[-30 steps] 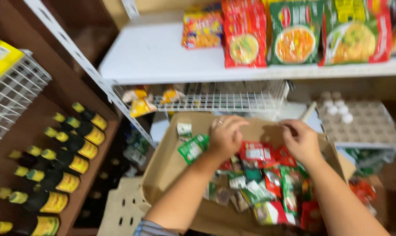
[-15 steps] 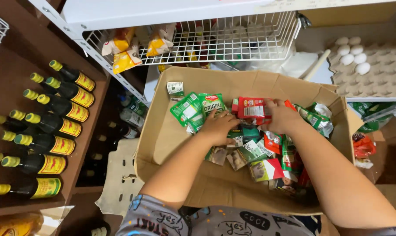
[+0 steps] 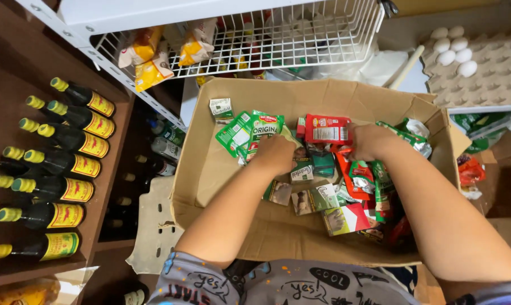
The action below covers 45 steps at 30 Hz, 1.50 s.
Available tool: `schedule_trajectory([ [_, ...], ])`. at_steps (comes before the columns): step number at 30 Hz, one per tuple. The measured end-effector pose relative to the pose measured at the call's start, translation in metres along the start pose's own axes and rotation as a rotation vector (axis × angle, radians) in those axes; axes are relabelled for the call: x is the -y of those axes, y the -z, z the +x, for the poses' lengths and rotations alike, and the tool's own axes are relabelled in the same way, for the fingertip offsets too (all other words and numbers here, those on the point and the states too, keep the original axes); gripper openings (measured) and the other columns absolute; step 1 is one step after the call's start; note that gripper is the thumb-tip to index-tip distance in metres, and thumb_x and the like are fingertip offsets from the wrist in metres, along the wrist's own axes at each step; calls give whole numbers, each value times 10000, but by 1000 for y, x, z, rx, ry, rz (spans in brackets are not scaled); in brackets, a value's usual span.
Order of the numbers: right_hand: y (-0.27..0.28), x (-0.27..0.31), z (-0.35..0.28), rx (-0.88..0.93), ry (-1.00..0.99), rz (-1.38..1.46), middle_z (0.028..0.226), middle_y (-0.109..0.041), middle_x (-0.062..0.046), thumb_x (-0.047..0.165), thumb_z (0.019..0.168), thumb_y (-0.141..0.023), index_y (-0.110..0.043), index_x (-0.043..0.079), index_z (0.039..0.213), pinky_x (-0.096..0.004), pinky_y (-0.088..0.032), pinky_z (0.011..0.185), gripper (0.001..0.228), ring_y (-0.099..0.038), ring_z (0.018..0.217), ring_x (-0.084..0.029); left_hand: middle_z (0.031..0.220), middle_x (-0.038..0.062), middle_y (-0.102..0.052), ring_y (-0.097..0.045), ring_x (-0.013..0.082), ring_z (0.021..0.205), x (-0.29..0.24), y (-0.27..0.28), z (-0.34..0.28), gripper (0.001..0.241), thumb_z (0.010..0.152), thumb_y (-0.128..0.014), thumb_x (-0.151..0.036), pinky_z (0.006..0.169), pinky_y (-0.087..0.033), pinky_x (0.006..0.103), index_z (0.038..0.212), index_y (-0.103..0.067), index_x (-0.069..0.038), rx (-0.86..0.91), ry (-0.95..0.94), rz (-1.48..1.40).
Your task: Stocking packaged food items from a cardboard box onto grocery shelves.
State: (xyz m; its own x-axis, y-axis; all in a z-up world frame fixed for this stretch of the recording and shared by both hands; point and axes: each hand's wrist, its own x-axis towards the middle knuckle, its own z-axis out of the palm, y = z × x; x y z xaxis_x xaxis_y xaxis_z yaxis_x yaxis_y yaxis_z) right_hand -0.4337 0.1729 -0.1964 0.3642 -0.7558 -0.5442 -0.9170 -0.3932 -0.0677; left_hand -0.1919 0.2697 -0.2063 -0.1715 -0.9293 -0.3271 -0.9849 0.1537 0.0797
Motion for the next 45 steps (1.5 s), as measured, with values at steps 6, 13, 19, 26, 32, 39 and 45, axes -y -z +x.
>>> schedule_trajectory([
  [6, -4, -31, 7, -100, 199, 121, 1185, -717, -143, 345, 801, -805, -618, 162, 1325, -451, -544, 950, 586, -680, 1090, -363, 1161, 119, -711, -633, 342, 1132, -1, 8, -11, 502, 819, -777, -379, 978, -425, 582, 1263, -671, -169, -48, -64, -221],
  [13, 43, -11, -46, -114, 376, 785, 1048, -811, -69, 120, 916, -703, -723, 109, 1257, -315, -550, 867, 341, -660, 929, -131, 1326, 199, -634, -614, 348, 1225, -13, 6, -3, 784, 797, -833, -449, 1001, -499, 432, 1397, -531, -46, -282, -292, -693],
  [19, 41, -15, -41, -30, 553, 1104, 1087, -765, 20, 41, 931, -640, -696, 38, 1187, -247, -530, 886, 262, -654, 956, -49, 1258, 68, -702, -658, 147, 1136, -16, -13, 18, 642, 869, -842, -309, 1007, -546, 338, 1375, -569, -23, -162, -384, -1527],
  [26, 45, -11, -46, -132, 527, 1060, 1062, -767, 3, 43, 908, -701, -712, 26, 1189, -246, -550, 864, 281, -661, 926, -49, 1102, 27, -734, -676, 107, 968, -18, 1, 12, 462, 874, -834, -252, 854, -573, 298, 1226, -633, -31, -227, -255, -1622],
  [32, 42, -9, -47, -122, 394, 864, 961, -796, -27, 86, 890, -767, -767, 31, 1157, -273, -555, 762, 272, -647, 818, -74, 1005, 39, -759, -701, 119, 900, -13, 20, 1, 424, 842, -870, -295, 844, -568, 299, 1143, -718, -37, -110, -237, -1060],
  [39, 49, -19, -45, -356, 512, 1298, 1107, -729, -5, 202, 1041, -640, -678, 45, 1308, -244, -548, 891, 312, -659, 991, -50, 1044, 11, -752, -671, 103, 903, -7, 1, 15, 396, 921, -802, -325, 815, -561, 283, 1192, -693, -58, -161, -267, -1612],
  [45, 35, 0, -33, -170, 445, 1244, 1137, -753, -14, 201, 994, -638, -686, 62, 1246, -253, -550, 876, 292, -672, 982, -64, 1002, -29, -741, -667, 67, 843, -10, 9, 12, 334, 905, -751, -355, 699, -541, 265, 1129, -685, -117, -185, -18, -1755],
])
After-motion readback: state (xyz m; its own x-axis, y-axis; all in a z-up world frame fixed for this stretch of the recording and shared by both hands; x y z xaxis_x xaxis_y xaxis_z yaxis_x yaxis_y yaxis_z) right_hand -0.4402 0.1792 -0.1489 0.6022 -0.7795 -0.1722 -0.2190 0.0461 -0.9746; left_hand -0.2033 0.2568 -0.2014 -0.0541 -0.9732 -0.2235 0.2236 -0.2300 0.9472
